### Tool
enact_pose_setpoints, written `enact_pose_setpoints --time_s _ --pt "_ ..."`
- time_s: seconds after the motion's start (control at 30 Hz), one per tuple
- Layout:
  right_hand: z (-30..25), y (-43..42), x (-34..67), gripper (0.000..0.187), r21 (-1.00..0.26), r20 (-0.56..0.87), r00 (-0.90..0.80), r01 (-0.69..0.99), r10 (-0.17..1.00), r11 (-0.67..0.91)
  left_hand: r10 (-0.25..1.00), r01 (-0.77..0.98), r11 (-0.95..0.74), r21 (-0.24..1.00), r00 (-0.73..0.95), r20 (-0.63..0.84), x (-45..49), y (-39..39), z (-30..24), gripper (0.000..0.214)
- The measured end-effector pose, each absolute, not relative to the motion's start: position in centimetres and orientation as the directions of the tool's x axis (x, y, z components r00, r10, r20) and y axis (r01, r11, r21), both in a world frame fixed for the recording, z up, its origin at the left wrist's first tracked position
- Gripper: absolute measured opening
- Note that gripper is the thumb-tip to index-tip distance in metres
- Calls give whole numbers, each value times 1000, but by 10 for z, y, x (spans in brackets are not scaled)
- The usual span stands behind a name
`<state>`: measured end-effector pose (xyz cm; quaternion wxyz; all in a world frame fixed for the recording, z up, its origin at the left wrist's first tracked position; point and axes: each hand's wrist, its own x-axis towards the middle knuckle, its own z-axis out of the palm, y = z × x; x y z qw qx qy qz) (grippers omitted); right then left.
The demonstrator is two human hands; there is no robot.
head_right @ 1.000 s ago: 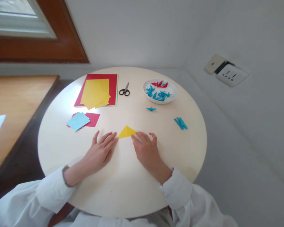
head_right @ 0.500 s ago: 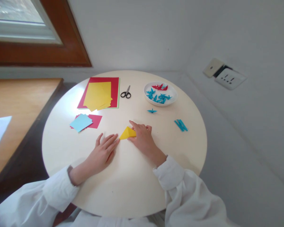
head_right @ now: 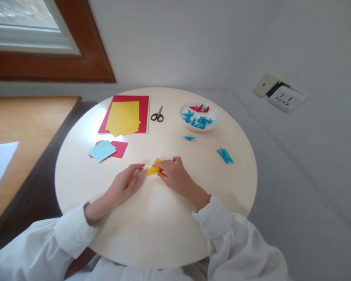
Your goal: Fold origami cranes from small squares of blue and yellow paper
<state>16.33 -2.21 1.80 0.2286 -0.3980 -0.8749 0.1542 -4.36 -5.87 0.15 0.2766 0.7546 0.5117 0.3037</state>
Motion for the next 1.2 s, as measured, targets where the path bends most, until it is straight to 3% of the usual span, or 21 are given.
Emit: enact_pose_setpoints --time_s 0.07,0.17,0.27,0.4,0.47,0.67,0.8,0.9,1.07,1.2 --pt "19 -24 165 16 -412 339 -626 573 703 709 968 454 -187 871 235 85 -41 -49 12 28" --pt "25 -28 166 15 -383 423 -639 516 642 766 937 219 -51 974 349 -29 -33 -32 27 40" --pt "32 -31 167 17 -356 471 -638 494 609 793 907 222 -19 975 415 -77 -27 -16 36 39" --pt "35 -29 170 17 -309 539 -603 509 588 804 885 300 -164 940 466 5 -25 -3 36 19" --pt "33 -27 172 17 -304 580 -545 544 605 782 895 275 -159 948 446 20 -27 -1 32 18" --pt "19 -19 174 16 -484 585 -339 583 736 653 924 155 6 988 378 -65 -28 -4 24 35" --pt "7 -15 174 16 -664 507 -294 467 810 584 928 127 -1 992 370 -46 -27 -3 25 25" --pt "0 -12 175 16 -706 492 -274 430 826 563 947 153 -16 988 320 -34 -28 -2 26 14" --pt "-4 -12 176 15 -744 451 -211 449 867 496 942 186 14 982 326 -75 -35 -4 29 21" --pt "-1 -13 175 13 -769 418 -189 447 889 457 918 200 -130 971 395 42 -36 -7 28 31"
